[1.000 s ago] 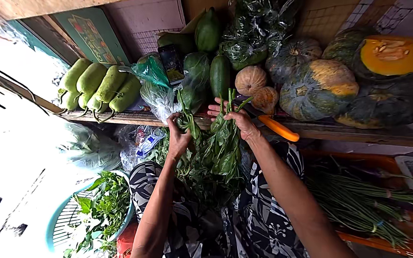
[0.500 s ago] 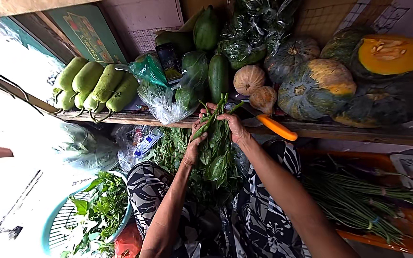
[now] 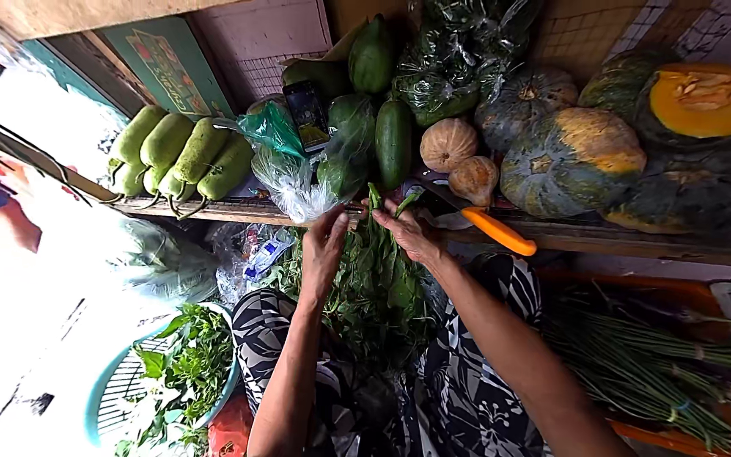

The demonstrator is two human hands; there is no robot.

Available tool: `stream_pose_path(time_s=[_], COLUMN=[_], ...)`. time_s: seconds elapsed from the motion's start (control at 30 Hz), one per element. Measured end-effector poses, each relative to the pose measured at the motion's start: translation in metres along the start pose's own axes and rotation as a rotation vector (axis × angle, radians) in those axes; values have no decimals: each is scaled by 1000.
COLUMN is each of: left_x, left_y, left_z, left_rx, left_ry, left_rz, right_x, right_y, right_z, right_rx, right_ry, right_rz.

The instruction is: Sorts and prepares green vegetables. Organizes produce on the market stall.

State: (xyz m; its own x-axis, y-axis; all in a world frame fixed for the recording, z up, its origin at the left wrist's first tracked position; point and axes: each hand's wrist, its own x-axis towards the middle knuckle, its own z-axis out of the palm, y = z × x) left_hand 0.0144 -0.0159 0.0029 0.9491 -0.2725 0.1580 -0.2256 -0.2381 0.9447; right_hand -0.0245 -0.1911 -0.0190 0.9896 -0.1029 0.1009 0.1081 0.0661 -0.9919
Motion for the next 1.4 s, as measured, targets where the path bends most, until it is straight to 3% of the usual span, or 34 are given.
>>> stream_pose_path(time_s=[0.07,0.27,0.43,0.63,0.87,1.0,1.17,1.33,1.4], left_x=[11,18,6,9,4,2,4,7,7], left_y=[-10,-13,-13,-23,-34,-38,-37,-31,-33], left_z=[14,39,47,44,60,68,66,67,67], left_rx=[0,-218,-29,-11,276,192,147,-291,-335], left_ry=[-10,168,132,58,241,294,227,275,262], left_rz=[15,-57,3,113,347,264,205,-30,-61], right_x=[-2,3,2,3,3,4,3,4,4], right_y=[2,10,14,15,16,19,18,17,17], right_z=[6,8,8,10,17,18,16,18,18], right_rx=[-1,-6,-32,-86,-159,-211,-233,-170,-114], right_ry=[-41,14,125,178,203,248,265,245,263], right_rz=[-6,-66,-106,-136,-155,-200,-277,-269,-228])
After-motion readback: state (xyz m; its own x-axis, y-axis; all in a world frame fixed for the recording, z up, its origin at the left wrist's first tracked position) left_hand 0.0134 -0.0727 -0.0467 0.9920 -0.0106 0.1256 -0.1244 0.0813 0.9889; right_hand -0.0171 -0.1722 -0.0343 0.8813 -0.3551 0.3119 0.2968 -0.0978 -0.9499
